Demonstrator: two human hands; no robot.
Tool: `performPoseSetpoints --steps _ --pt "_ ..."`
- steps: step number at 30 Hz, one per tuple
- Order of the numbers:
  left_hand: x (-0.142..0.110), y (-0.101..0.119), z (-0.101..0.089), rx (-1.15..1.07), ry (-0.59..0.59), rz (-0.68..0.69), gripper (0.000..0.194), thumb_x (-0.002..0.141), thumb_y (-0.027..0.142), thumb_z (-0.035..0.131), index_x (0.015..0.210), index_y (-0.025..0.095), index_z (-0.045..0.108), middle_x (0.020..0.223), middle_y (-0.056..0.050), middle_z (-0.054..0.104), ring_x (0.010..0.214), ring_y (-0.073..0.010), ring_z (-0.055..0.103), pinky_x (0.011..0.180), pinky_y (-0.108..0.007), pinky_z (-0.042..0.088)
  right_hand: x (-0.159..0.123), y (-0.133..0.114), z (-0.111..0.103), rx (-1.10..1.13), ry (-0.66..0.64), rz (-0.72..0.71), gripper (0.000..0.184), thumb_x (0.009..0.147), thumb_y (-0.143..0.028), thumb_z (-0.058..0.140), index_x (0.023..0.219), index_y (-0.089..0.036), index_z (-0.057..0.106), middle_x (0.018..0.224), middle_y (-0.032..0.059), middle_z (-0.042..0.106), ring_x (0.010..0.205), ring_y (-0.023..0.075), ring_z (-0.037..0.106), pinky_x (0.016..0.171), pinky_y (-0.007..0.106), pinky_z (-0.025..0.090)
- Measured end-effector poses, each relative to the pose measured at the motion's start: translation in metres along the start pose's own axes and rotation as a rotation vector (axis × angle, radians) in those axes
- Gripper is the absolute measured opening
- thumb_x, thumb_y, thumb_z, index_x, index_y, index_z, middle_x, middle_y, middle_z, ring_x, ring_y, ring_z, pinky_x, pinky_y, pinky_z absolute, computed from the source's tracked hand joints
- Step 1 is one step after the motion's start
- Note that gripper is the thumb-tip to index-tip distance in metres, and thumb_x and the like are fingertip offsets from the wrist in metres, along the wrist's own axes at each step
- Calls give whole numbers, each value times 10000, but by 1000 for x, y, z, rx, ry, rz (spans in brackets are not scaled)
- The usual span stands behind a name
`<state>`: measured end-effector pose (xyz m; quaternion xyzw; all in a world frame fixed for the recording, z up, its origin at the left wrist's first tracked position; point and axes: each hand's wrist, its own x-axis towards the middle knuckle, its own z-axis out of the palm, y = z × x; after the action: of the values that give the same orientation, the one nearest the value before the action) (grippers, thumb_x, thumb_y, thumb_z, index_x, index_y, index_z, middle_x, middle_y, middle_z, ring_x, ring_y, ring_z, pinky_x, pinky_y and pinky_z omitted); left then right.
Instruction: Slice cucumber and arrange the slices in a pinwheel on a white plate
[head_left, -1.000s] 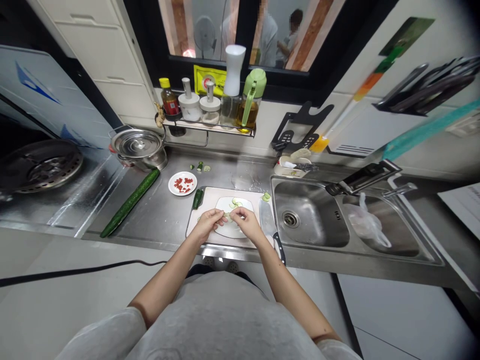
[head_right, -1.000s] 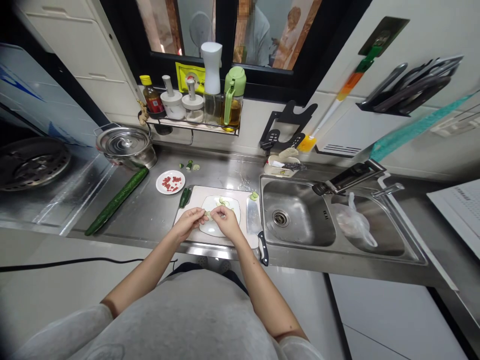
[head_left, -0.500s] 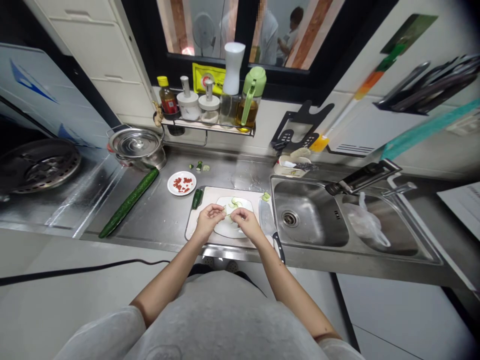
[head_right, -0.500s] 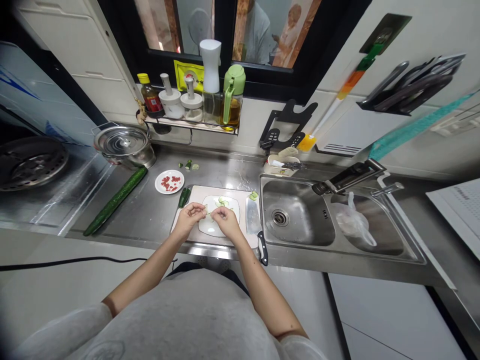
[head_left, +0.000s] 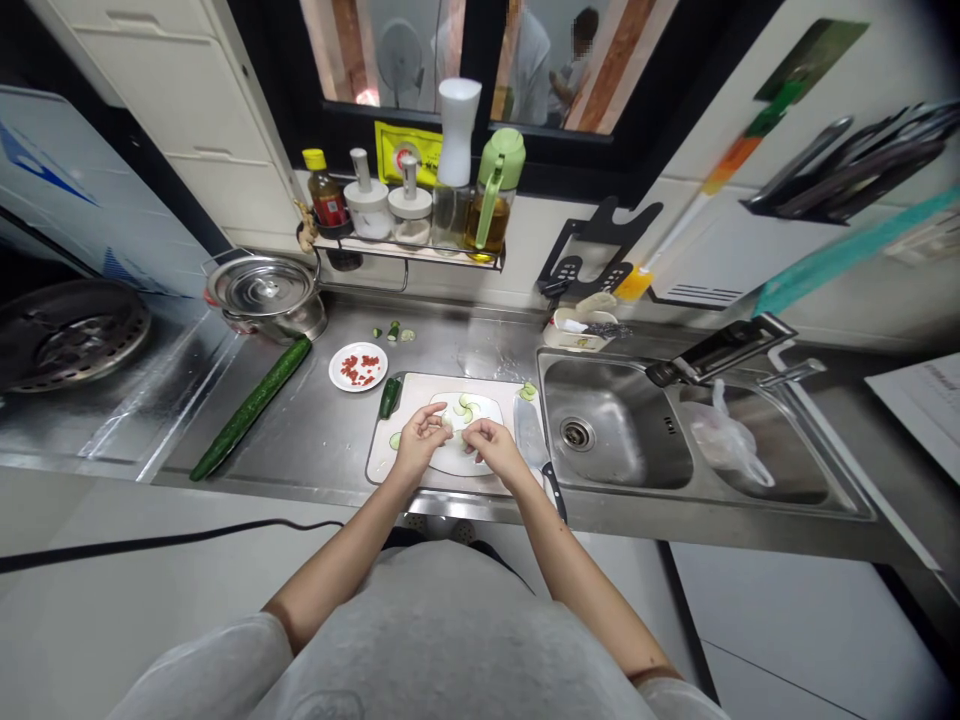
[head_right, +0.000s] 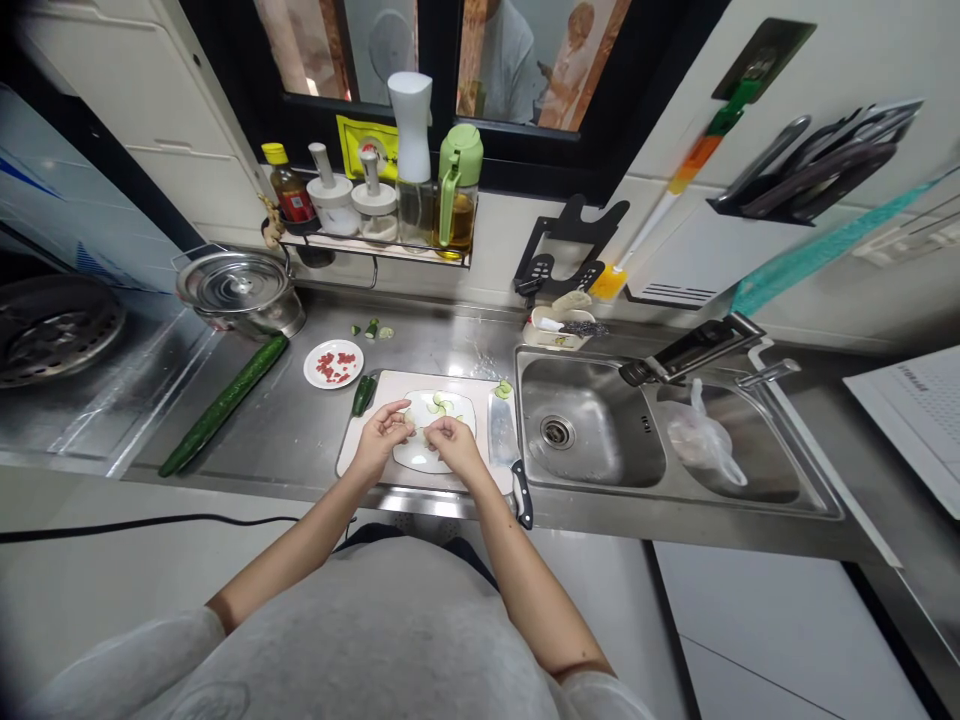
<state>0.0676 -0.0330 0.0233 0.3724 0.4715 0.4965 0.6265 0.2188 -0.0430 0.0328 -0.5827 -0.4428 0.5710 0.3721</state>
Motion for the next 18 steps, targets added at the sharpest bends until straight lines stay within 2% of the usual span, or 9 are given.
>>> performPoseSetpoints --steps 5,9,14,18 --pt "1 -9 8 15 24 -41 389 588 277 733 926 168 572 712 47 530 604 -66 558 567 -187 413 1 7 -9 28 -4 22 250 683 -403 636 760 -196 520 609 -12 604 538 115 556 455 199 387" --pt "9 -17 17 33 -6 -60 353 598 297 727 882 176 556 666 52 540 594 -72 547 545 -181 395 11 14 -27 -28 -3 -36 243 699 -407 624 763 -198 517 571 -32 566 505 104 511 480 212 394" --pt "30 -26 32 128 -40 -41 311 592 304 717 825 182 550 600 61 530 553 -75 513 515 -181 359 35 17 -60 -232 -8 -126 179 718 -357 583 755 -185 547 599 -38 535 534 99 471 516 220 387" --pt "46 -42 41 263 -52 -26 270 570 284 716 756 183 548 553 79 493 519 -67 473 547 -191 364 50 22 -78 -463 -29 -134 129 707 -295 595 712 -169 569 606 -40 525 571 96 457 560 216 375"
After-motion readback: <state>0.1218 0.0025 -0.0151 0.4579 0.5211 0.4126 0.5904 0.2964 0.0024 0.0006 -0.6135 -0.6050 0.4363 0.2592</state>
